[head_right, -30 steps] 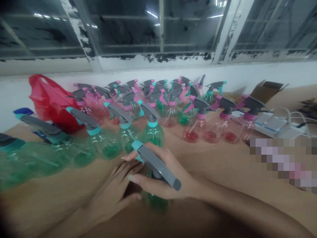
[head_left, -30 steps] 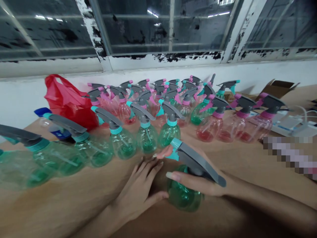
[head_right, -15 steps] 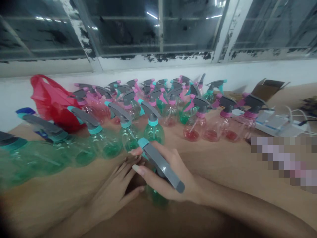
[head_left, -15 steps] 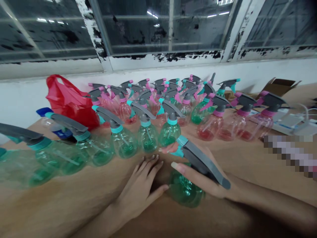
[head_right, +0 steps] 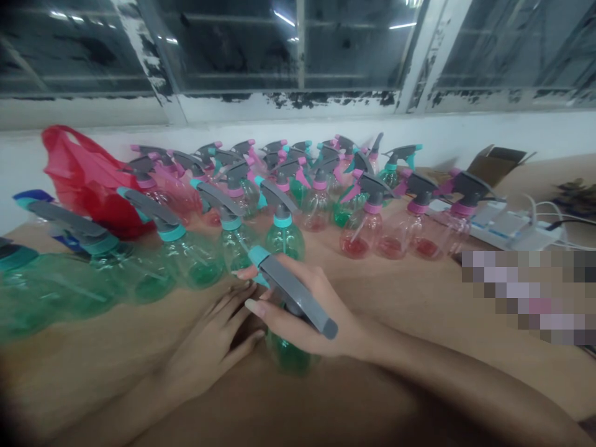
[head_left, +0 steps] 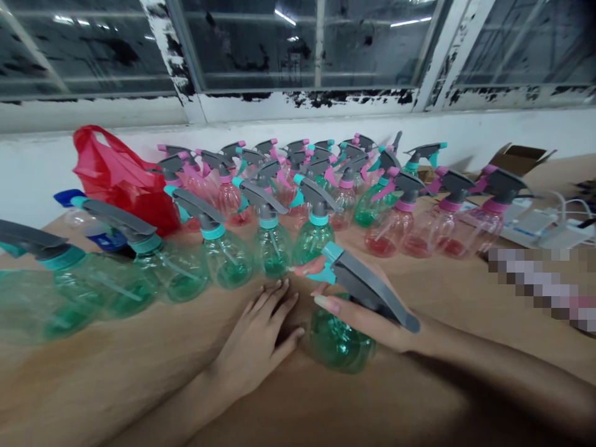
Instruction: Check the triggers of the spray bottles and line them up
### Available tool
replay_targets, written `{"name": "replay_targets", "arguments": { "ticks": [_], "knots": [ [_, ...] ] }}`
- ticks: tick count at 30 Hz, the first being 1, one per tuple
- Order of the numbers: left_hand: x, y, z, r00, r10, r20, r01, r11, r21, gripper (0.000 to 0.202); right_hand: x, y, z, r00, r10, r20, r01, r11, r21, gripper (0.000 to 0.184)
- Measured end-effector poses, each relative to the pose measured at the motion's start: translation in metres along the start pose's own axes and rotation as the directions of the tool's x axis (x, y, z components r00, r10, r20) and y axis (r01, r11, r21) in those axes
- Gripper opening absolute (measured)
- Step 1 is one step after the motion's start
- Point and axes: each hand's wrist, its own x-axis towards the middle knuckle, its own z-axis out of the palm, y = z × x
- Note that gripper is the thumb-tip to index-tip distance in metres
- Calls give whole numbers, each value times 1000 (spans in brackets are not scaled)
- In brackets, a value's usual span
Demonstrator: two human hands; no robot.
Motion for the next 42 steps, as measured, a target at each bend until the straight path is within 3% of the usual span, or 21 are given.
{"name": "replay_targets", "arguments": {
  "ticks": [11,20,28,35,42],
  "knots": [
    [0,0,0,1000,9,-19,-9,1000,2,49,0,-1,-1,999,-31,13,31,999,-7,29],
    [1,2,-4,1000,-4,31,4,1000,15,47,-4,3,-2,999,-51,9,51,993,-109,31],
    [0,1,-3,999,7,-37,-8,1000,-24,47,-1,-9,-4,997,-75,-22,73,994,-83,17],
    [0,1,-2,999,14,-41,-14,1000,-10,47,-2,-8,-5,992,-123,-27,115,973,-199,8],
    [1,2,-3,1000,6,-1,-6,1000,-9,46,-6,-5,-3,995,-94,-40,86,982,-169,20]
  ]
}}
